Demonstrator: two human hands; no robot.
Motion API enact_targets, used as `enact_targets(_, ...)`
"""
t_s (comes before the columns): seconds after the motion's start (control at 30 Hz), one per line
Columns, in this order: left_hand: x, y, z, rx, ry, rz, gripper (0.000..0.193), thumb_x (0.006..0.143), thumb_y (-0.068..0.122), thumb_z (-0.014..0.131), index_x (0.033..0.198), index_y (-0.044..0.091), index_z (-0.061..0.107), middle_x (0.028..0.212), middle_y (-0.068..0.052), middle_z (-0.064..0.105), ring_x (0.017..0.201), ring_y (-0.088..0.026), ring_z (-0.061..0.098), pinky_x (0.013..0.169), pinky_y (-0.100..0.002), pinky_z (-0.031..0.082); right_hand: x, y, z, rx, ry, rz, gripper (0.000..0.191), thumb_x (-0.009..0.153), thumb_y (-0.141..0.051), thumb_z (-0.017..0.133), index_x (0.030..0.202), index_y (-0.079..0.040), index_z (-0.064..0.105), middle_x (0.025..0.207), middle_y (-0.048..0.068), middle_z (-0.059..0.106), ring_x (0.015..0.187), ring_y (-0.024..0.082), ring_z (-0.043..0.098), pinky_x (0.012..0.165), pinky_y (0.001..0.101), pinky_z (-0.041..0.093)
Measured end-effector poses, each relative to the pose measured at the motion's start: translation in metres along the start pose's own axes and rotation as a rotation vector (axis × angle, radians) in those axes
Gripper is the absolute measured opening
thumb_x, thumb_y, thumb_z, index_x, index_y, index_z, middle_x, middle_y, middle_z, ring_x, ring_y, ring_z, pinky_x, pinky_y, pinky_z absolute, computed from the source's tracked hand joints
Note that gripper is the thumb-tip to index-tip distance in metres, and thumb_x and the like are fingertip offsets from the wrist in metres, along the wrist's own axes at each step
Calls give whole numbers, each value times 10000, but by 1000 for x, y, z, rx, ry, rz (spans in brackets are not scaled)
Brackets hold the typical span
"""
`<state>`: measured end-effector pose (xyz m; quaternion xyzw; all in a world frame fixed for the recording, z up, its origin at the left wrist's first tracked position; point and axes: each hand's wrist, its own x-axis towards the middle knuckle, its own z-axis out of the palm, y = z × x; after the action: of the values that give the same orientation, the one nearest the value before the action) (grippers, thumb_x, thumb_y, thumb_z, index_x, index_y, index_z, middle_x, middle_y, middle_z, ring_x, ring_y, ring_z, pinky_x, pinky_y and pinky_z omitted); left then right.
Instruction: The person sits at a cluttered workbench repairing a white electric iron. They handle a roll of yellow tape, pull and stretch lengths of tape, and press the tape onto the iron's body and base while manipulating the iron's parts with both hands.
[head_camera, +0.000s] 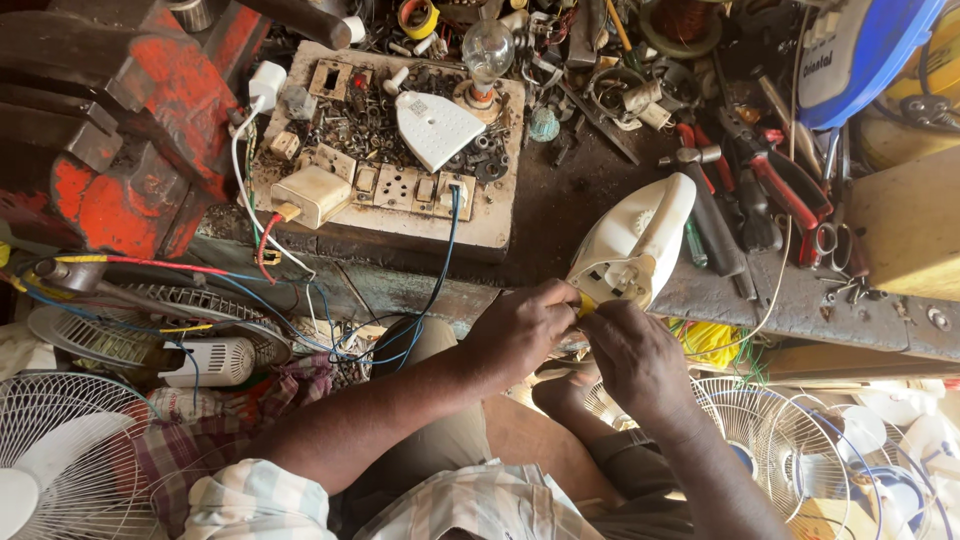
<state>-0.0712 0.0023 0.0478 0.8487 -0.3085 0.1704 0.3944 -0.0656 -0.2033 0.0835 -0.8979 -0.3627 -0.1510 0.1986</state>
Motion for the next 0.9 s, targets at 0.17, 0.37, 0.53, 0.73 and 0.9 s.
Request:
enact_targets(0.17, 4, 0, -4, -72, 43, 113, 145, 866, 33, 729, 986, -31, 677, 1289, -211, 622, 999, -283, 735, 838, -345, 613, -1, -2, -5, 111, 18, 41, 160, 909, -121, 699, 1067, -93, 702, 1059, 90, 646, 907, 286, 701, 758, 396, 567)
enact_targets(0.37, 4, -1, -1, -357, -20, 6, 165, 999, -31, 652, 1157, -80, 652, 1383, -170, 561, 1088, -234, 732, 925, -303, 636, -1, -4, -9, 164, -7, 192, 182, 903, -102, 677, 1081, -74, 699, 1063, 116, 641, 941, 319, 693, 768, 428, 565)
enact_targets(0.53, 9, -1, 9, -389, 47, 34, 259, 997, -28, 650, 1249, -75, 612, 1383, -167, 540, 1154, -261, 711, 961, -313, 597, 0, -2, -12, 124, -58, 205, 173, 904, -122, 662, 1069, -81, 692, 1111, 135, 614, 949, 336, 675, 770, 437, 553)
enact_targets(0.73, 6, 9, 0, -223, 14, -33, 302, 992, 15, 701, 1276, -53, 622, 1284, -155, 646, 1109, -297, 718, 930, -360, 591, -1, 3, -15, 107, -222, 169, 222, 861, -121, 679, 1074, -63, 654, 1079, 137, 588, 976, 338, 637, 795, 441, 522)
enact_targets(0.9, 14, 16, -4, 2, 12, 55, 216, 952, 62, 694, 1150, -23, 677, 1344, -172, 598, 1059, -323, 714, 920, -393, 568, -12, -3, -11, 134, -131, 189, 300, 799, -93, 711, 1092, -59, 656, 1081, 141, 610, 950, 349, 653, 778, 446, 536)
